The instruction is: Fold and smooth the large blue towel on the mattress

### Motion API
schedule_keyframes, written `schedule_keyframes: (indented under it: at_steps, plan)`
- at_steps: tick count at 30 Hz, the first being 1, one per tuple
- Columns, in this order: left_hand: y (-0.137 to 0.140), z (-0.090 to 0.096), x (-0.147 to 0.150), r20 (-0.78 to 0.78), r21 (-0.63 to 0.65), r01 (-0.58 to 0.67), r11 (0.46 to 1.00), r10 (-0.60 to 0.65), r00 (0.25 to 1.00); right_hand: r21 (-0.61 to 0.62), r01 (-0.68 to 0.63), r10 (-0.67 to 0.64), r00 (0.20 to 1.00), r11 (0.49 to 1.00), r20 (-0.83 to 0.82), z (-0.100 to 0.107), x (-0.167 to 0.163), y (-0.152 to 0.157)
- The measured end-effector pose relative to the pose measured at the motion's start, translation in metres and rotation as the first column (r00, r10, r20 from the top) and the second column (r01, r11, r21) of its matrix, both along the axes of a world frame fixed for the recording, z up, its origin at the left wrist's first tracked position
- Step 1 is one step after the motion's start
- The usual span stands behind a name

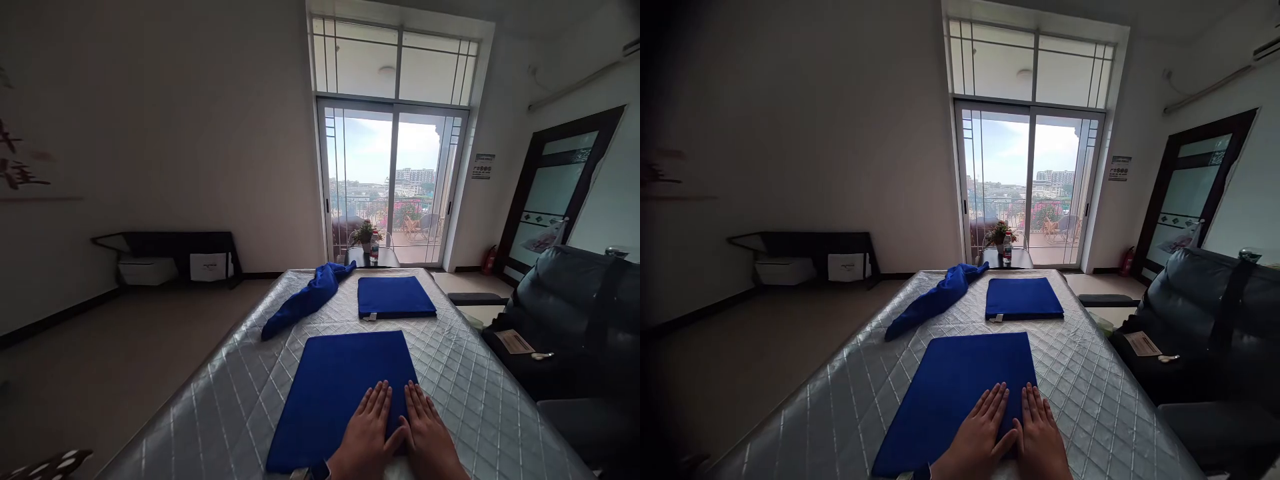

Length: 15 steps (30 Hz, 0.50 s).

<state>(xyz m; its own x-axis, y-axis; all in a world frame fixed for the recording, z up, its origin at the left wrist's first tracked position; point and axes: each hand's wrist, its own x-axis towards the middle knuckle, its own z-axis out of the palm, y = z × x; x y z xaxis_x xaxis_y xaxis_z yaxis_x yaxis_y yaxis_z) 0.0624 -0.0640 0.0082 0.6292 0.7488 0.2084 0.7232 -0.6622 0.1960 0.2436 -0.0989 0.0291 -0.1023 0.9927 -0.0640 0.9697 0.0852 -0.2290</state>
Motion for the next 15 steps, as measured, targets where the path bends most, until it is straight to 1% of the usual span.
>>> schedule_keyframes:
  at_steps: [2, 5, 8, 10, 12, 15]
  plan:
    - [0.001, -0.009, -0.026, -0.024, 0.039, -0.037, 0.999, 0.038, 0.999, -0.003, 0.003, -0.003, 1.000, 1.000, -0.014, -0.002, 0.001, 0.001]
    - [-0.001, -0.017, -0.076, -0.065, 0.000, -0.186, 0.983, 0.186, 0.980, 0.014, 0.000, 0.001, 0.999, 1.000, -0.046, -0.008, 0.003, 0.003]
    - [-0.006, -0.022, -0.126, -0.100, -0.049, -0.376, 0.925, 0.370, 0.924, 0.032, -0.004, 0.006, 0.998, 0.999, -0.061, -0.016, 0.004, 0.004]
    - [-0.009, -0.025, -0.151, -0.114, -0.057, -0.467, 0.882, 0.459, 0.881, 0.042, -0.003, 0.006, 0.998, 0.999, -0.063, -0.018, 0.004, 0.005]
    - [-0.013, -0.028, -0.165, -0.103, -0.049, -0.508, 0.860, 0.502, 0.859, 0.049, -0.001, 0.004, 0.998, 0.999, -0.057, -0.019, 0.004, 0.005]
    - [-0.019, -0.026, -0.168, -0.066, -0.048, -0.509, 0.860, 0.505, 0.860, 0.041, 0.004, -0.003, 1.000, 0.999, -0.031, -0.017, 0.003, 0.006]
